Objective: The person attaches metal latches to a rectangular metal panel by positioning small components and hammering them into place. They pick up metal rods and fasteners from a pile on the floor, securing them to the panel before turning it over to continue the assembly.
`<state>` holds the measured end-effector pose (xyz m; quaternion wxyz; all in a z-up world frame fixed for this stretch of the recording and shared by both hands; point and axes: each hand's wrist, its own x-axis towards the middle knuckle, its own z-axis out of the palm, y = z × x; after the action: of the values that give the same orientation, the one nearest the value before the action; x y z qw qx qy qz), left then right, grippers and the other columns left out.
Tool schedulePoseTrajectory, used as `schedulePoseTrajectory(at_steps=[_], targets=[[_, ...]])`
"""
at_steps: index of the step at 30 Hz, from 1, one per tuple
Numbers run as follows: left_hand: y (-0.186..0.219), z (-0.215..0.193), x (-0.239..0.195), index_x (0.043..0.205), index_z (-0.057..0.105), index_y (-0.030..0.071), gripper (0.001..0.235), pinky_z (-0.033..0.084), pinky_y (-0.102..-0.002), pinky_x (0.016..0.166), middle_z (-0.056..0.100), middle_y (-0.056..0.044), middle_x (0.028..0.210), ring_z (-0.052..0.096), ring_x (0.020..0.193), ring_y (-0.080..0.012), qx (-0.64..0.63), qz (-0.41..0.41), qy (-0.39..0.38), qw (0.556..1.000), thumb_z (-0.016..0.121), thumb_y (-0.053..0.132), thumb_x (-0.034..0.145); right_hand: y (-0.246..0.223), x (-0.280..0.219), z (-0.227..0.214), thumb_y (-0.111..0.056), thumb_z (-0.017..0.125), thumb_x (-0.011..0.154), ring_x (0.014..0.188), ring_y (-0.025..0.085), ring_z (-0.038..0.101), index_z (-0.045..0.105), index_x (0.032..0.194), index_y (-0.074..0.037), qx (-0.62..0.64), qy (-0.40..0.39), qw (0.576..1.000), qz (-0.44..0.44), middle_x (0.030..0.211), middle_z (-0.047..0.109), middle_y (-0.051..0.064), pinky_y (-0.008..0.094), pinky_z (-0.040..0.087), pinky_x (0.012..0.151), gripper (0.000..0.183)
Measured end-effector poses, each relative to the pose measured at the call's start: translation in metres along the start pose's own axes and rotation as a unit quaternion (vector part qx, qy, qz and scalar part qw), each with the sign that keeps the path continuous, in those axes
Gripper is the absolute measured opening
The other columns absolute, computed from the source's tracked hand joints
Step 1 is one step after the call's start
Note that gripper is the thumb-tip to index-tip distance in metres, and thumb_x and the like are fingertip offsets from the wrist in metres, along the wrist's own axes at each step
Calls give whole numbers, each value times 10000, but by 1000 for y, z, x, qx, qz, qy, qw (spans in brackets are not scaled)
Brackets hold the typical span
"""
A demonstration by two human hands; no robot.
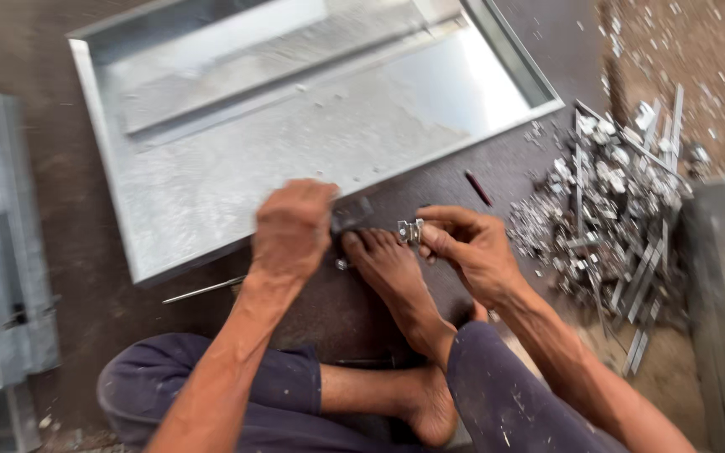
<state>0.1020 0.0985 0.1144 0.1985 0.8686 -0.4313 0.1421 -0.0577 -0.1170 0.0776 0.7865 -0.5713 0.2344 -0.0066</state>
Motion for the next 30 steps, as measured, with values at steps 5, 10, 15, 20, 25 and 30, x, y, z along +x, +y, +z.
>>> schedulePoseTrajectory(at_steps=[5,10,15,20,25,30], targets=[[-11,-96,41,1096,729,61,195,475,-300,562,649,-74,729,603,640,-190,4,62,-77,995,701,-32,927,-46,7,54,-54,740,929,799,186,724,671,1185,83,-23,-15,990,-137,921,751,146,297,604,680,298],[-42,-185,123,1048,712,-31,231,521,-453,596,686,-175,796,671,701,-315,51,80,37,995,792,150,928,-109,61,124,-113,732,989,897,193,768,640,1203,50,-37,-19,952,-305,1015,758,143,311,656,740,285],[-70,-186,145,1041,696,-32,374,538,-449,563,649,-143,727,672,657,-304,0,-9,-6,1000,836,304,958,-135,116,175,-120,711,1041,967,202,775,618,1269,42,68,-64,925,-367,1106,771,147,310,660,804,295],[-89,-171,147,938,721,8,352,522,-415,496,604,-91,597,651,540,-252,11,-15,34,999,849,336,943,-138,143,191,-127,729,1034,925,185,790,652,1250,23,85,-75,908,-403,1051,780,121,310,673,764,274],[-94,-162,156,903,704,8,406,526,-415,493,589,-87,587,644,535,-265,49,-62,32,996,882,373,892,-139,150,198,-141,779,978,802,154,782,729,1163,-7,17,7,895,-445,937,794,97,263,639,664,234],[-96,-160,153,909,719,36,406,541,-406,512,619,-65,640,671,581,-255,39,-24,86,995,924,384,870,-133,153,206,-111,778,989,850,151,769,750,1139,-9,17,34,876,-481,967,790,101,261,650,715,183]])
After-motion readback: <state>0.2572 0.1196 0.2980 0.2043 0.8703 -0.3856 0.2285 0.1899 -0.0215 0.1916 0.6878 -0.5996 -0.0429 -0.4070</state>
